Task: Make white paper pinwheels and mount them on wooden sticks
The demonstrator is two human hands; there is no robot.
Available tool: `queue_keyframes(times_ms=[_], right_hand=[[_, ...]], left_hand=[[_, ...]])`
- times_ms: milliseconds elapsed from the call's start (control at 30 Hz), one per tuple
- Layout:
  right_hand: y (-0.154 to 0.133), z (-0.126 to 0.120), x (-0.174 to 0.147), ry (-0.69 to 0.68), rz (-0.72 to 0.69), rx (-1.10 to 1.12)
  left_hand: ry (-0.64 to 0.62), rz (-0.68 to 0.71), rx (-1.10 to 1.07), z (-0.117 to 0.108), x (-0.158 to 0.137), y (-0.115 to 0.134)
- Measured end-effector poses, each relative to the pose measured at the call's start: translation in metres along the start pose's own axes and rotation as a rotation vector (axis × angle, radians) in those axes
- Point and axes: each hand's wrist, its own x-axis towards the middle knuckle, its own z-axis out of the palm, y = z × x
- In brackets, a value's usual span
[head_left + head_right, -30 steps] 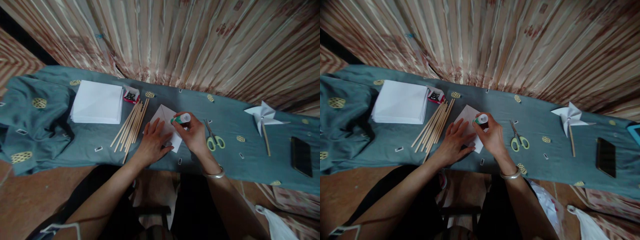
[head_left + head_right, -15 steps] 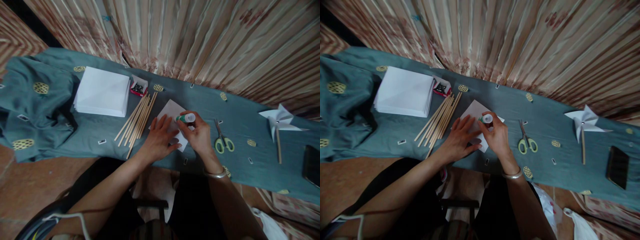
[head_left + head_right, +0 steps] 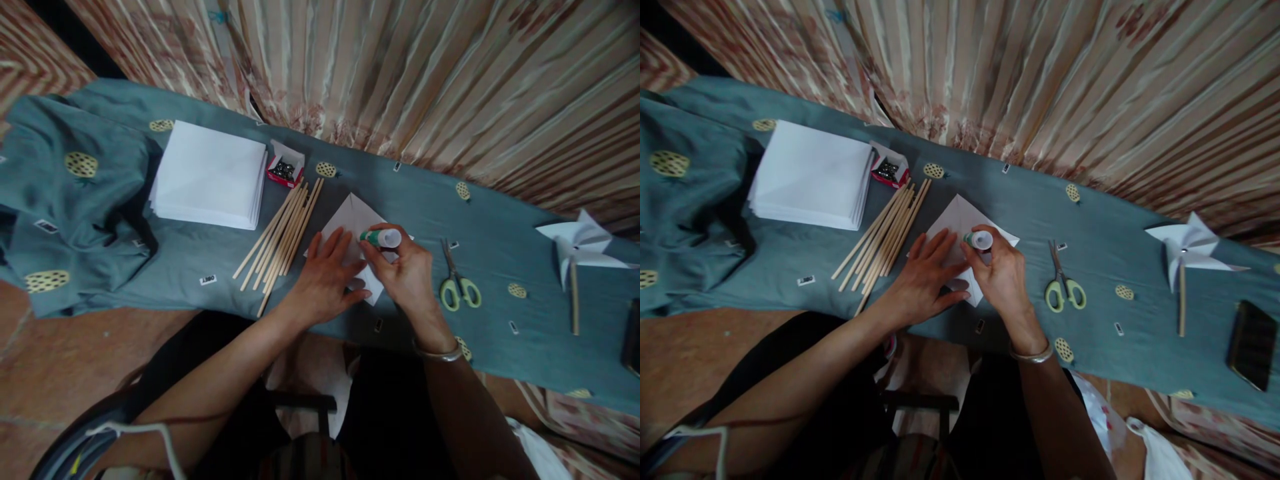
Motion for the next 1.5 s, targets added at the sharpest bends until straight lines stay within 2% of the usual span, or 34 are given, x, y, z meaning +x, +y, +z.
queue_keyframes(times_ms=[1033,1500], right_hand=[[-0.004,0.001,-0.006,-0.101,-0.029,0.057],[0.001,-0.004,-0.01,-0.062,-0.045,0.036]], left_hand=[[0.002,-0.008,0.003,0.001,0.001,-0.001],[-0.021,-0.02,0.02,-0.001,0.001,0.001]])
